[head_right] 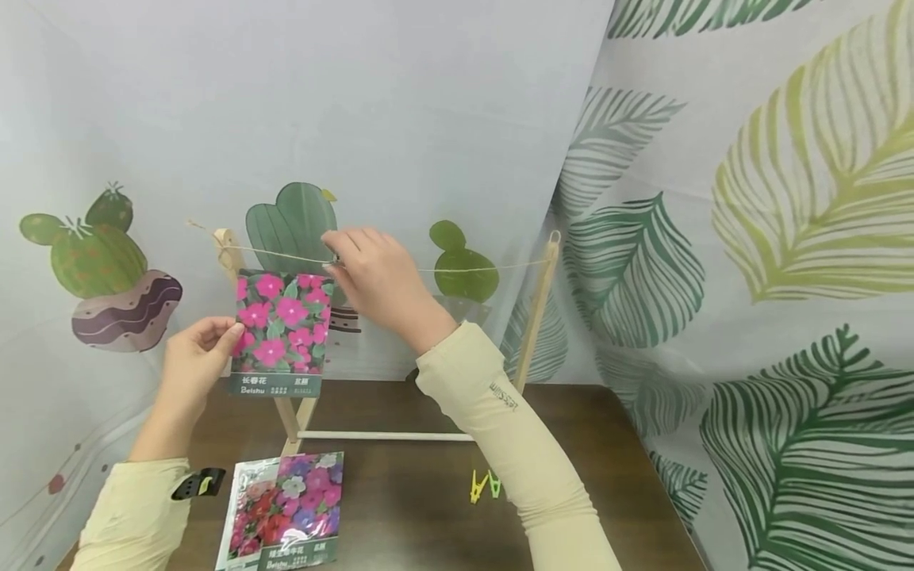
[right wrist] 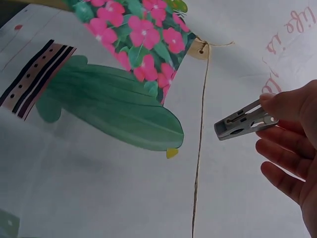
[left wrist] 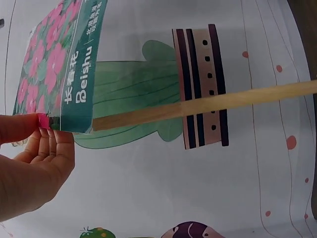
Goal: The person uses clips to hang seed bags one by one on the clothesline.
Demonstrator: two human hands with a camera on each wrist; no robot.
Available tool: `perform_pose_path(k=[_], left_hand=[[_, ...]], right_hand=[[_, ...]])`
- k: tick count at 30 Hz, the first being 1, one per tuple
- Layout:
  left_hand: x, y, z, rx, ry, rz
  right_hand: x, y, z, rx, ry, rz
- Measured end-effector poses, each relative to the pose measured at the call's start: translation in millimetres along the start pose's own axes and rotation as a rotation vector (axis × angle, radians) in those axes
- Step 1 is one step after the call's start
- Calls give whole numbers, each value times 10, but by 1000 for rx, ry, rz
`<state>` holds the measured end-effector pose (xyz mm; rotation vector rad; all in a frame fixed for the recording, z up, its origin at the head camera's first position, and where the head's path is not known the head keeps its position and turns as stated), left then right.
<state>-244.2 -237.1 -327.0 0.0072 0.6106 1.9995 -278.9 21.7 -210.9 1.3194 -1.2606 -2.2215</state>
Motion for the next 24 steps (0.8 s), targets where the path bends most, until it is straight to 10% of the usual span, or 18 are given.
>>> perform_pose_path(k=[24], left_hand=[[20,102,46,-47,-65,-28]], right_hand=[[120,436,3,225,286,-128]])
Point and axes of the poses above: each hand's wrist, its own y-axis towards the middle knuckle, its own x-axis out of the palm, z = x × y, the point moved 1 cm from there along y, towards the middle knuckle, and after that the axes turned 3 degrees about -y, right-handed, at the moved point
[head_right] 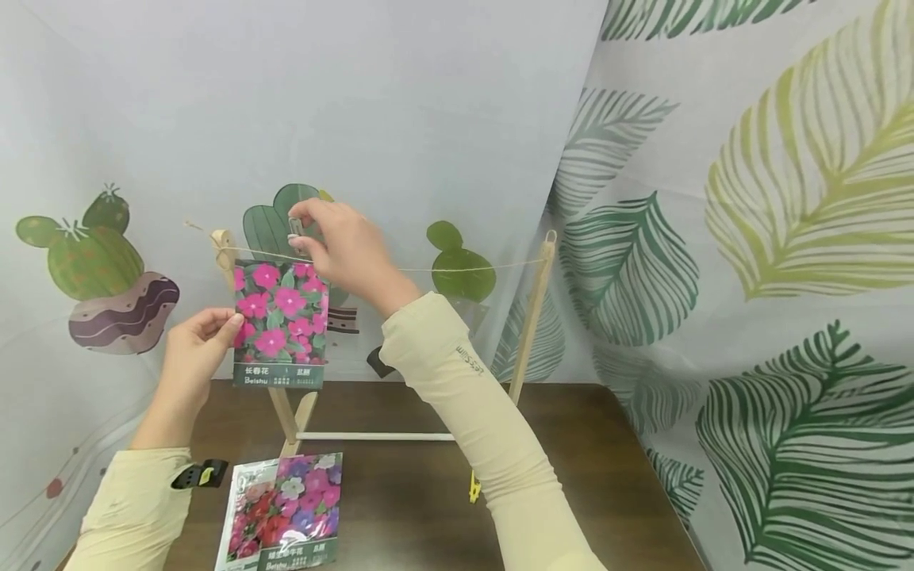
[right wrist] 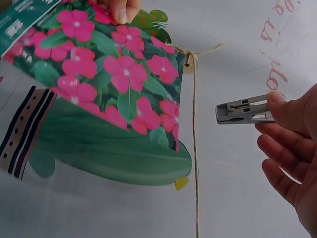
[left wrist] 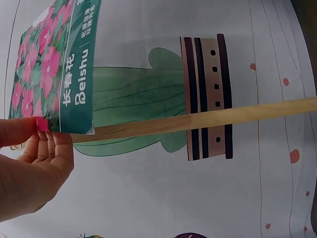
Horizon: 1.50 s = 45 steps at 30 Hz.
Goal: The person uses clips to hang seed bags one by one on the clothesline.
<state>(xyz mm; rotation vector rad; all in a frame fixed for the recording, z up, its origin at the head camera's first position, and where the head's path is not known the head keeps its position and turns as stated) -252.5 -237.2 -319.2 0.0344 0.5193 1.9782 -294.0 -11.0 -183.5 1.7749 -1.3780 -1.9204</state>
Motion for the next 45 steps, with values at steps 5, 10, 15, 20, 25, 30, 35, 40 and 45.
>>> perform_pose_path(k=[5,10,15,20,25,30,35,40,45], left_hand=[[7,18,12,-9,-9,-1],[7,29,21,-14,-20,1],[4,23,29,-11,-33,7],[8,23,34,-21,-44,11],[20,32,39,-24,-53,14],[36,42,36,-11,-75,16],[44,68,19,-1,-125,34],[53,102,-8,13,-177,55],[66,114,-25,16,-186,61]], right_hand=[[72,60,-19,40,83,4],[146,93,-25,63,124,14],[188,113,-29,128,117,-23],[231,134,-25,156,110,-56],[250,149,-10,183,116,-62],[271,156,15,197,122,-46],[293,189,18,244,124,-91],[306,205,10,270,143,-118],[324,206,21,289,153,-138]])
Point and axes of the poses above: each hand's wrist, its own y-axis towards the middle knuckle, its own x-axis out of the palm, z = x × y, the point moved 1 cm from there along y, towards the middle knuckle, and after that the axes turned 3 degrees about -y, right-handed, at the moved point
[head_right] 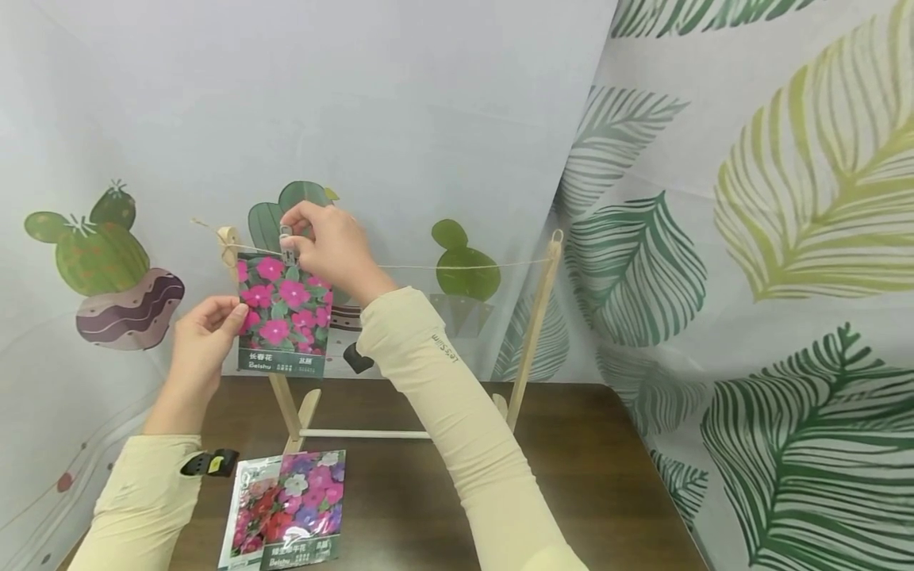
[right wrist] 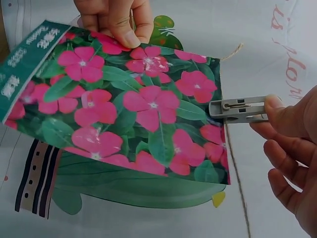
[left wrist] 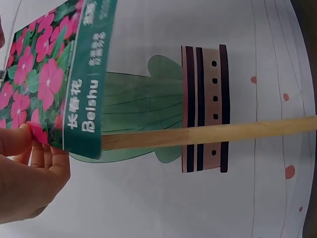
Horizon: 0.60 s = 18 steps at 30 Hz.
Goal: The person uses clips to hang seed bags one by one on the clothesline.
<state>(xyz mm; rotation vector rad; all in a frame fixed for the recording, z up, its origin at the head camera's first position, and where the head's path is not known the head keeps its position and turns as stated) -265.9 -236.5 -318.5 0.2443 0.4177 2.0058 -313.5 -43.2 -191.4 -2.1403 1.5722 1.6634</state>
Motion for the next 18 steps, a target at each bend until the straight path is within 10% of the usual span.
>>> perform_pose_path(k=[18], left_hand=[[65,-12,-5,-61,-46,63]], right_hand=[[100,27,4,64,44,-64]])
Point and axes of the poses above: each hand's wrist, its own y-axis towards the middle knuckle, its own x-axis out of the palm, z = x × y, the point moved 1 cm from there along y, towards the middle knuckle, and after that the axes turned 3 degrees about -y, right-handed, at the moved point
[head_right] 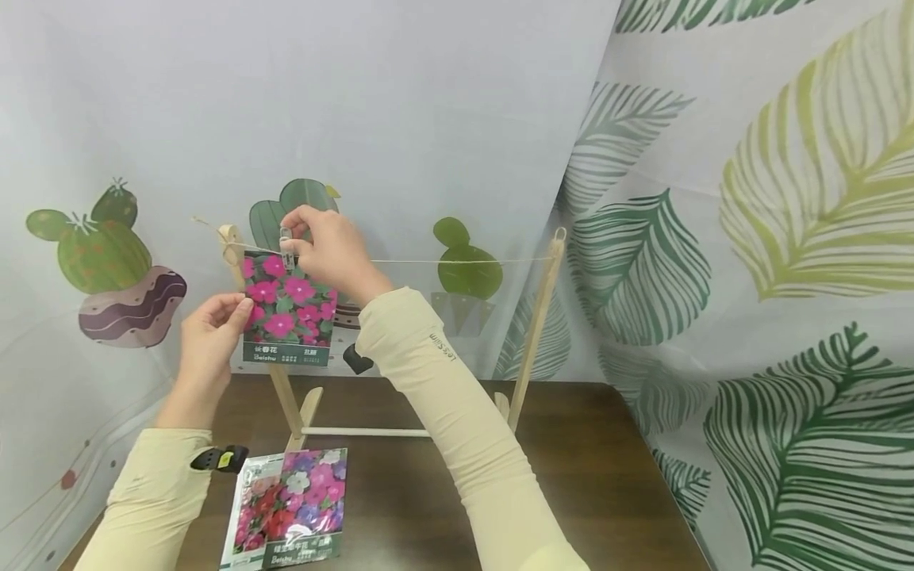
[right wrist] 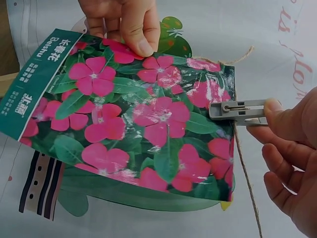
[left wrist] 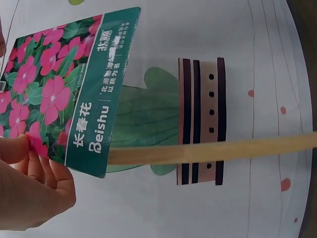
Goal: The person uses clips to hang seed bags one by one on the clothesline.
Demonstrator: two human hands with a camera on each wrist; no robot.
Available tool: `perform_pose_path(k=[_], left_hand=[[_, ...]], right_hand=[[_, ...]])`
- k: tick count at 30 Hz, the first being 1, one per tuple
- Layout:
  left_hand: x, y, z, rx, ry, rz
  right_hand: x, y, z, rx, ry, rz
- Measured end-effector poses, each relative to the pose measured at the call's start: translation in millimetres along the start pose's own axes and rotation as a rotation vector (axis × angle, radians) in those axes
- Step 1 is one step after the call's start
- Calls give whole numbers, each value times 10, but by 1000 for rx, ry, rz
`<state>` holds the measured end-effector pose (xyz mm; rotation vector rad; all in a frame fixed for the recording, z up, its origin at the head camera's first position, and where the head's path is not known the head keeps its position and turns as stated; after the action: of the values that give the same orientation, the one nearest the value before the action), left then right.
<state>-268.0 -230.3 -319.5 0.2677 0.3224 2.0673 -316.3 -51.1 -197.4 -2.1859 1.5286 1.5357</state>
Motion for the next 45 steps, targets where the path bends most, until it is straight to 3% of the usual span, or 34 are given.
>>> perform_pose_path(k=[7,16,33,40,45], left_hand=[[-4,-22,9,9,36,25],[0,-67,-26,-2,87,-4],[19,-138,42,-23,84,6],[7,-178,58,37,57,41],[4,-216,92,77,58,58]], right_hand=[[-11,-16,13,16,-41,-38],[19,-49,26,11,-71,-62],[15,-104,62,-11,-76,-76],[9,-143,92,-45,-37,-58],[10,-201,92,-99,-17,6]])
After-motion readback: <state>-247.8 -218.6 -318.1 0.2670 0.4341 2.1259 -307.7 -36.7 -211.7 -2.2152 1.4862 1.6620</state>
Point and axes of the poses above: each hand's wrist, its own y-axis towards the middle knuckle, its own x-axis out of the palm, z = x × y, the point moved 1 cm from there along y, towards the middle knuckle, and after that the axes turned 3 degrees about -y, right-handed, at the moved point
